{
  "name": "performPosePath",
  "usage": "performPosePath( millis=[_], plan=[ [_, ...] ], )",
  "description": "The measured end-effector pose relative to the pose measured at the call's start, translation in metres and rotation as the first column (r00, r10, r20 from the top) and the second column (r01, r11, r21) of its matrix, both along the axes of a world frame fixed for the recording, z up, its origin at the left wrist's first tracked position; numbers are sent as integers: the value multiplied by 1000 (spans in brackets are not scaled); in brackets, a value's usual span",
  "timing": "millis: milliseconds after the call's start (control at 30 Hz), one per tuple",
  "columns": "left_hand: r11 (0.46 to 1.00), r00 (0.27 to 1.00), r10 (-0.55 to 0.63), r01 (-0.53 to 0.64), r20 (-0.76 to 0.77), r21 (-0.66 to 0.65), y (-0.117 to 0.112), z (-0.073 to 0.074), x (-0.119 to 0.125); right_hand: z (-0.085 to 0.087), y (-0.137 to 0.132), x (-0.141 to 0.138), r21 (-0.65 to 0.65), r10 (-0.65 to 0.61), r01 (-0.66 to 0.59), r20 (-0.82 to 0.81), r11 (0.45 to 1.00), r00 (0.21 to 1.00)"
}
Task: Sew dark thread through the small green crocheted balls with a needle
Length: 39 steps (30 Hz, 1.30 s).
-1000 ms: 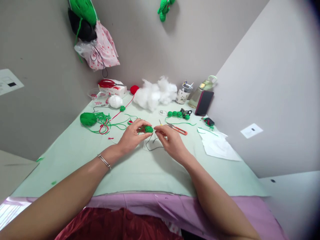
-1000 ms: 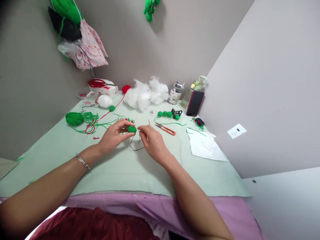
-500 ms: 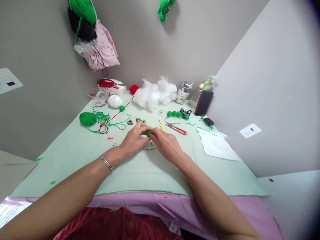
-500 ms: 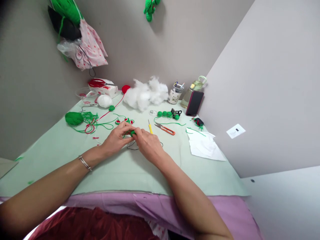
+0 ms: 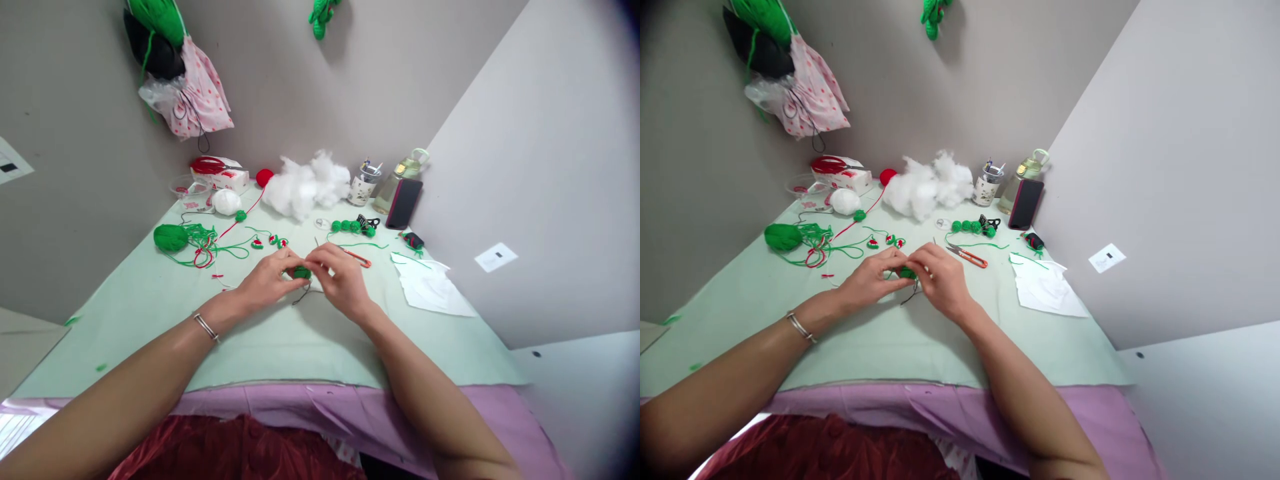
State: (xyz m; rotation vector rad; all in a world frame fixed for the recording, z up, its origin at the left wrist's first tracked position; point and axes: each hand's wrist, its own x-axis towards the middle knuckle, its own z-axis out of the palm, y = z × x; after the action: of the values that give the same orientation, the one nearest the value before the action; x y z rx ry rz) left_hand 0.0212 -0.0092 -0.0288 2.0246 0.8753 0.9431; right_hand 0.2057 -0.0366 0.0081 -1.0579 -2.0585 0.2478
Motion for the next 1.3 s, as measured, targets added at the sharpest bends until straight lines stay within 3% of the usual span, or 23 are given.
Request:
performPosePath(
  millis=[67,133,233,333,500,633,700,767,900,967,1033,1100,1133,1167,1200,1300],
  plan=[
    [1000,999,-17,17,-47,-9,-2,0,1,10,0,6,-25,-65,61,-259,998,964],
    [997,997,-49,45,-55,-58,-4,0,2,18,4,13,-116,-138,94,-474,989,870],
    [969,990,-70,97,126,-226,-4,3,3,19,18,33,-326,-181,-68,-671,943,719],
    [906,965,-57,158,256,-392,0,11,-1,12,41,72,-424,-200,-205,-732,882,652],
    [822,927,30,190,373,-537,8,24,-14,-2,69,163,-352,-197,-117,-736,929,648],
    [755,896,69,240,439,-610,11,29,-20,-10,77,208,-324,-229,-78,-798,943,557],
    [750,895,88,229,437,-620,10,31,-19,-12,80,205,-347,-254,-79,-807,935,534],
    [752,899,98,214,426,-624,8,33,-17,-13,82,182,-372,-259,-106,-798,922,544],
    [750,914,61,224,402,-622,5,32,-13,-15,66,95,-469,-242,-244,-756,849,608],
    [749,915,33,244,402,-616,5,30,-12,-14,49,53,-578,-160,-363,-662,731,733],
    [751,907,24,261,421,-606,5,28,-11,-10,32,26,-674,24,-476,-563,565,826],
    [751,894,47,262,445,-606,7,27,-12,-6,22,19,-735,208,-539,-500,410,840],
    [747,889,60,261,454,-611,8,27,-12,-4,20,21,-731,234,-561,-510,389,828],
    [741,884,71,263,461,-618,8,27,-13,-2,22,27,-703,208,-583,-550,408,809],
    [733,879,75,271,470,-624,9,27,-14,-1,25,34,-649,139,-601,-617,466,774],
    [708,865,52,321,499,-629,11,26,-17,0,41,60,-474,-98,-556,-814,683,573]
  ],
)
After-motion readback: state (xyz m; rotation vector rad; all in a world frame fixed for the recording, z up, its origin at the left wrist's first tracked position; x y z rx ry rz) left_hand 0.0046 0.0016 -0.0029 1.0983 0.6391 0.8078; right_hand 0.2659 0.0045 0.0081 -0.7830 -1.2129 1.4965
